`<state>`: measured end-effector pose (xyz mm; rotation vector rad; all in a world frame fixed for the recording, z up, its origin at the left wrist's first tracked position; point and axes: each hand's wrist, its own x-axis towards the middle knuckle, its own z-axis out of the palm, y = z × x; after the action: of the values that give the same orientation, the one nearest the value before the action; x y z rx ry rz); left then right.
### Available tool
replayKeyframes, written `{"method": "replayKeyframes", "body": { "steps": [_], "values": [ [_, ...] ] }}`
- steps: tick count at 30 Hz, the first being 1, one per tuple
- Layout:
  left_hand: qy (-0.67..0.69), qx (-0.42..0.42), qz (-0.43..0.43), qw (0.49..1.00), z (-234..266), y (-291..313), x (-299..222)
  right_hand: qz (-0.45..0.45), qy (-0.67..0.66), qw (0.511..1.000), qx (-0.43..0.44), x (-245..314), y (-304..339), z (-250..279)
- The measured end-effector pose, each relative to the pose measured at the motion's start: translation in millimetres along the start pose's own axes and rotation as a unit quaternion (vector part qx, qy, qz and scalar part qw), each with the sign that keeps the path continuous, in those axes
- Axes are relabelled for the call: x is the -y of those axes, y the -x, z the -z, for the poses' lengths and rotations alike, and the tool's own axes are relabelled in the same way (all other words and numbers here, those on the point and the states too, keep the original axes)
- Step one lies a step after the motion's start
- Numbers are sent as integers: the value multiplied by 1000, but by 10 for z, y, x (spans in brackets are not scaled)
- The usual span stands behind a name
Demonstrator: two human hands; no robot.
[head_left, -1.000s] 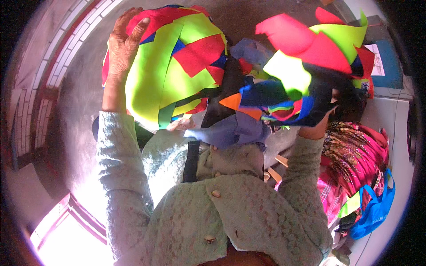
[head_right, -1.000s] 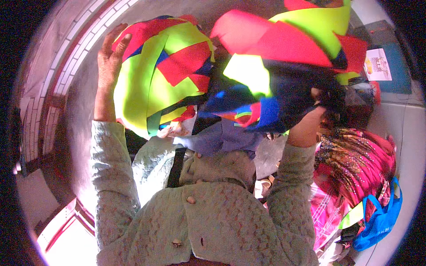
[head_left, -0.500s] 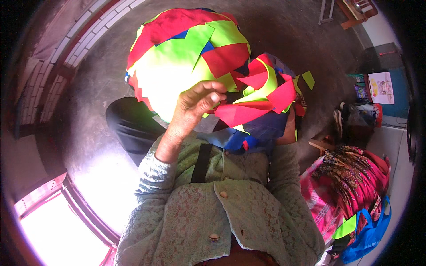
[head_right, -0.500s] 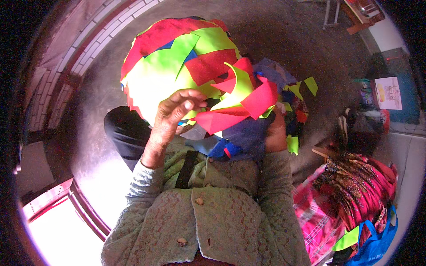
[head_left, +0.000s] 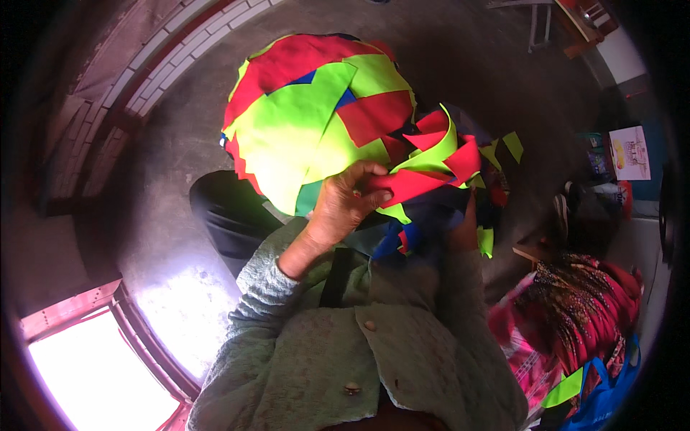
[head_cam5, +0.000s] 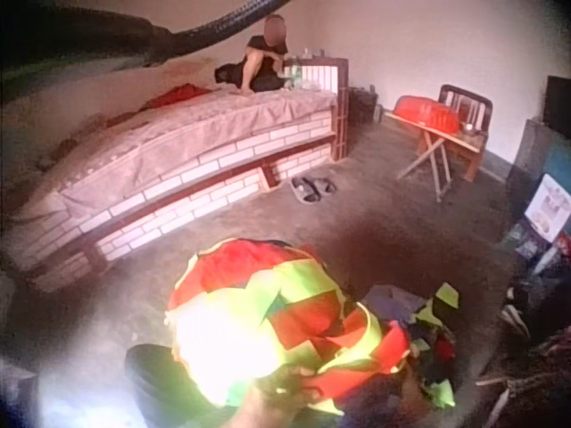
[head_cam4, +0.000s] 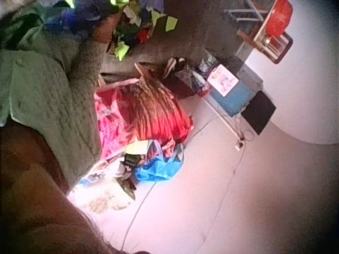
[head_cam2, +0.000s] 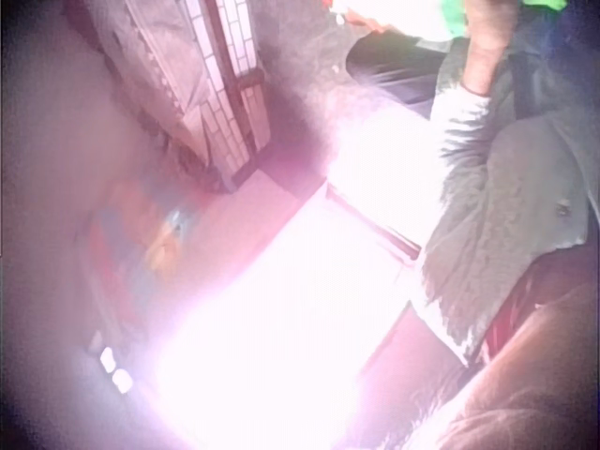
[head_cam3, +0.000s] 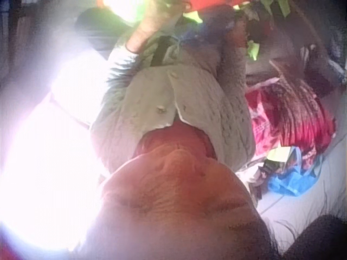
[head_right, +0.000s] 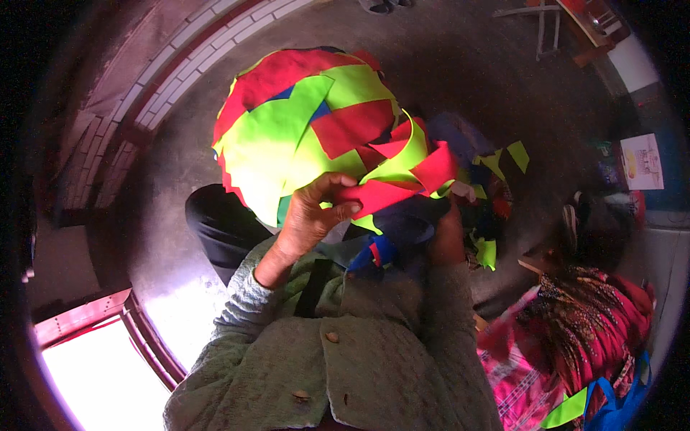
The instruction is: The person sits on the floor and assembles a spherical object by attaching colorful fabric pieces to its surface. They repeatedly pick up individual pieces, press them onto the ball, and adjust their placement by hand.
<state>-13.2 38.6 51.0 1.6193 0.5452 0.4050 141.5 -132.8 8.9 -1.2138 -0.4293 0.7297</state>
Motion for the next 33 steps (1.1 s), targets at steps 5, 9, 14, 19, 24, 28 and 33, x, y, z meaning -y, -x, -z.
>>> {"method": "replayKeyframes", "body": {
  "steps": [5, 9, 14, 19, 24, 28, 33],
  "values": [
    [-39, 6, 0, 999, 34, 25, -118, -70, -128, 989, 18, -130, -92, 152],
    [-46, 7, -20, 999, 108, 43, -231, -107, -104, 988, -25, -499, -126, 461],
    [124, 63, -37, 990, 178, 13, -362, -63, -90, 994, 13, -475, -157, 465],
    [146, -5, 23, 989, 132, 5, -374, -79, -180, 980, 23, -432, -119, 381],
    [102, -3, 30, 994, 127, -6, -315, -71, -211, 974, 37, -389, -153, 370],
    [49, 16, 25, 998, 141, 7, -267, -64, -227, 971, 50, -394, -168, 374],
    [20, 29, 34, 999, 140, 14, -264, -48, -236, 969, 57, -407, -163, 364]
  ]
}}
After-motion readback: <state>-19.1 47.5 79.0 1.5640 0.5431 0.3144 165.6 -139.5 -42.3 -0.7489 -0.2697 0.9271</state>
